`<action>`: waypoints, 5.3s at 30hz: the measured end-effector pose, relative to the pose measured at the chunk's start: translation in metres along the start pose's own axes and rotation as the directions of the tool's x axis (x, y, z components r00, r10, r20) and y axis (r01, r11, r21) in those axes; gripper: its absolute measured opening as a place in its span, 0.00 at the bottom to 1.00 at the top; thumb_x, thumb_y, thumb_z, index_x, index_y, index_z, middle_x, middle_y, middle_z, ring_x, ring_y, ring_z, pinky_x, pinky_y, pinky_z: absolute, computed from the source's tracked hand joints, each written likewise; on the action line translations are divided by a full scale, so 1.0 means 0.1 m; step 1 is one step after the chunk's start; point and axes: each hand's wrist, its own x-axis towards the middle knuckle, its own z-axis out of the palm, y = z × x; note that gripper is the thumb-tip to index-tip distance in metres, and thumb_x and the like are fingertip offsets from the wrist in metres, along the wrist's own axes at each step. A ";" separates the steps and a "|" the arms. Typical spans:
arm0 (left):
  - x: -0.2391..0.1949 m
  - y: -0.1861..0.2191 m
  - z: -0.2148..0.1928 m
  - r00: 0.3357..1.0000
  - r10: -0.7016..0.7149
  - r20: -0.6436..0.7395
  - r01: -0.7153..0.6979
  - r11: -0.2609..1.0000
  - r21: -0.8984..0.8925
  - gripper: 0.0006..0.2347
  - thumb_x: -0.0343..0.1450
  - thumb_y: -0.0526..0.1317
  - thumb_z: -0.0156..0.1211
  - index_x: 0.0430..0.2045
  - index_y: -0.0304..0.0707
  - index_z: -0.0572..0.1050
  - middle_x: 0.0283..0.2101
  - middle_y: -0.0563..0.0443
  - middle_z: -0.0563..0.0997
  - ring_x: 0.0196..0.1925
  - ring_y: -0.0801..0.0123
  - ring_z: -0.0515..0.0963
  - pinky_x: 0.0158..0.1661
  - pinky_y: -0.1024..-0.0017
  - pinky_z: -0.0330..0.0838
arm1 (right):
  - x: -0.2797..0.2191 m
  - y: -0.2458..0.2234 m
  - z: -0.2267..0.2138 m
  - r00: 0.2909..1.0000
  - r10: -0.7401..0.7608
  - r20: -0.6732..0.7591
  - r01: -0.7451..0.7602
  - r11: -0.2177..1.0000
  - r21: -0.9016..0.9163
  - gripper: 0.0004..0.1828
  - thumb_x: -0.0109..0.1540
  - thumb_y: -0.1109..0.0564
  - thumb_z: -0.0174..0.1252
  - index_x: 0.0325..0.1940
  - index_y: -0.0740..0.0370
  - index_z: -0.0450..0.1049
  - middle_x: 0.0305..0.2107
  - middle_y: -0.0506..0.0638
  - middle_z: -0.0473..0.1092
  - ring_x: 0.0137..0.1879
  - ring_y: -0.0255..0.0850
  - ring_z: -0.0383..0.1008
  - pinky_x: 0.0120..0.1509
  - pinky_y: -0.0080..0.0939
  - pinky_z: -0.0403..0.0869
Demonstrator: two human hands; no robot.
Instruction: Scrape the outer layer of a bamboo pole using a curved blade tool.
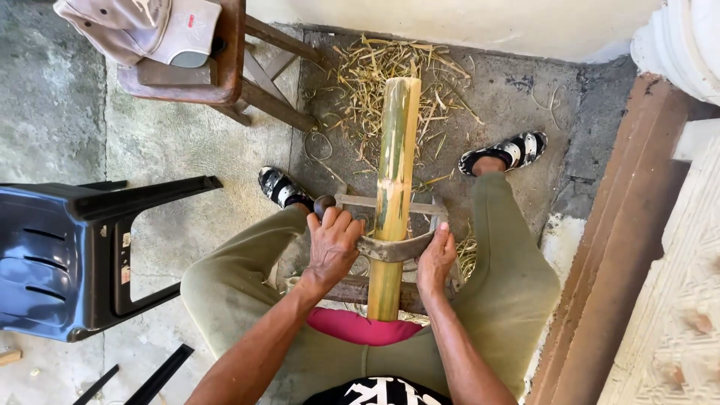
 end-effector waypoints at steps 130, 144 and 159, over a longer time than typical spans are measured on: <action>0.80 -0.32 0.29 0.990 -0.068 -0.126 0.070 0.997 0.013 0.04 0.67 0.33 0.64 0.25 0.41 0.74 0.30 0.52 0.71 0.40 0.61 0.69 0.41 0.59 0.54 | 0.94 -0.59 0.48 0.981 -0.163 0.103 0.149 0.979 0.137 0.25 0.71 0.36 0.47 0.34 0.59 0.65 0.16 0.42 0.60 0.16 0.32 0.62 0.16 0.36 0.63; 1.88 -0.82 0.73 0.975 -0.052 -0.216 0.078 0.990 0.115 0.06 0.69 0.36 0.67 0.23 0.45 0.76 0.29 0.54 0.73 0.38 0.63 0.66 0.42 0.62 0.54 | 1.97 -1.41 1.08 0.935 -0.289 0.204 0.229 0.934 0.274 0.25 0.72 0.38 0.47 0.32 0.59 0.64 0.17 0.45 0.63 0.16 0.34 0.61 0.17 0.37 0.62; 1.22 -0.45 0.24 0.996 -0.032 -0.087 0.039 0.996 0.081 0.05 0.59 0.32 0.66 0.21 0.40 0.74 0.29 0.50 0.71 0.40 0.58 0.70 0.40 0.58 0.54 | 1.28 -0.68 0.70 0.975 -0.158 0.156 0.100 0.940 0.327 0.23 0.71 0.38 0.47 0.32 0.57 0.63 0.16 0.43 0.60 0.16 0.32 0.61 0.17 0.36 0.62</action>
